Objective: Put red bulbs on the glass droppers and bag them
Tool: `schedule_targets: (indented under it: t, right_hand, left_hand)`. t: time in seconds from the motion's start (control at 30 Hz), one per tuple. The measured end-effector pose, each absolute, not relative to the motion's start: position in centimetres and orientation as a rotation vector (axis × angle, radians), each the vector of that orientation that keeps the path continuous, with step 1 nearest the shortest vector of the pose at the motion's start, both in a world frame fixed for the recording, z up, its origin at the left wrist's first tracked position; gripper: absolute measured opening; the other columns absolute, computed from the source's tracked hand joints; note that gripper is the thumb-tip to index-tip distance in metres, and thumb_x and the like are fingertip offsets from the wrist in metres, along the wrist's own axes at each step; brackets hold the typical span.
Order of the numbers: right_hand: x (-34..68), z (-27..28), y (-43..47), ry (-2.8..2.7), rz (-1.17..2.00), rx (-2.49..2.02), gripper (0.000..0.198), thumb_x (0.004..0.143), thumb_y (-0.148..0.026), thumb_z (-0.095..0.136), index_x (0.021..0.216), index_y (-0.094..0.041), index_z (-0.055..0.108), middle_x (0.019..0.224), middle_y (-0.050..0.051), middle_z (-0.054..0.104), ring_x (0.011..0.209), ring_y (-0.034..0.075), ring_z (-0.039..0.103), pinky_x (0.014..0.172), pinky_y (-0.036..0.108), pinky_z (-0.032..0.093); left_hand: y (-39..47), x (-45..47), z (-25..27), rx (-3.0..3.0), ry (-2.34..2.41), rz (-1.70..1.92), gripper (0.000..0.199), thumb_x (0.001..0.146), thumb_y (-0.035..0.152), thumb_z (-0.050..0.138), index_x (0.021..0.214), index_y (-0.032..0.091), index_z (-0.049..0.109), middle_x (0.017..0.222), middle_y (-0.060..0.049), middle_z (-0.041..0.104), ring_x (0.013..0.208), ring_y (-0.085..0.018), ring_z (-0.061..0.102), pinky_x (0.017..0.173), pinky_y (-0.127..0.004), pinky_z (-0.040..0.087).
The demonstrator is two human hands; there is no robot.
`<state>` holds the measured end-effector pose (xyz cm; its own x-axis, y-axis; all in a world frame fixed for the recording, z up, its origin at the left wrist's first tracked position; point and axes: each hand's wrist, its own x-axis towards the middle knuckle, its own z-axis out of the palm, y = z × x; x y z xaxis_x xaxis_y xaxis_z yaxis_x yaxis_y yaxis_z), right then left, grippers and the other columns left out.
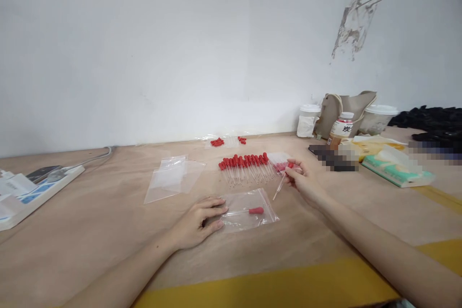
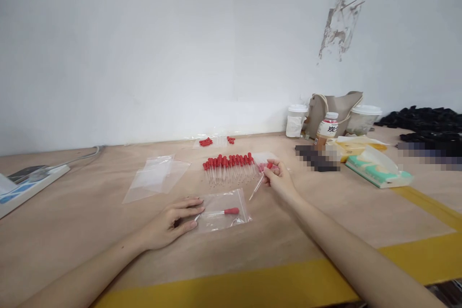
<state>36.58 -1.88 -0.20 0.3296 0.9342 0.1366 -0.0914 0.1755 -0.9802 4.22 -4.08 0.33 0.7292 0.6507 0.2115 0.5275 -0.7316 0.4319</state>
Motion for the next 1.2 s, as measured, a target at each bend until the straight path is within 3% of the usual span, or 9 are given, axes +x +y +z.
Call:
schedule_targets:
  t: [0.4,0.93,1.2]
  right_hand:
    - [35.7,-0.3,-2.9,-0.811,0.995,-1.111,0.025,0.067,-0.022,0.059,0.085,-0.022,0.041,0.057,-0.006,0.055,0.046,0.009,0.054,0.045,0.019,0.043]
    - [37.0,-0.7,-2.7,-0.862,0.893,-1.17,0.031,0.065,-0.028,0.059,0.089,-0.023,0.04,0.055,-0.008,0.052,0.044,0.007,0.05,0.043,0.018,0.041]
    - [35.3,-0.7,-3.6,-0.784,1.075,-1.121,0.023,0.07,-0.022,0.056,0.082,-0.024,0.037,0.058,-0.006,0.053,0.046,0.01,0.055,0.047,0.023,0.046]
  left_hand:
    - [-4.1,4.2,0.4,2.572,0.936,0.506,0.036,0.085,0.036,0.048,0.12,0.03,0.051,0.129,-0.002,0.046,0.12,-0.023,0.04,0.099,-0.043,0.034]
    - [-4.3,4.4,0.8,2.598,0.935,0.487,0.035,0.086,0.036,0.046,0.12,0.03,0.051,0.13,-0.002,0.046,0.121,-0.022,0.039,0.099,-0.043,0.034]
    - [-4.2,4.3,0.7,2.623,0.955,0.458,0.035,0.087,0.037,0.044,0.12,0.03,0.05,0.131,-0.001,0.045,0.121,-0.021,0.038,0.1,-0.041,0.033]
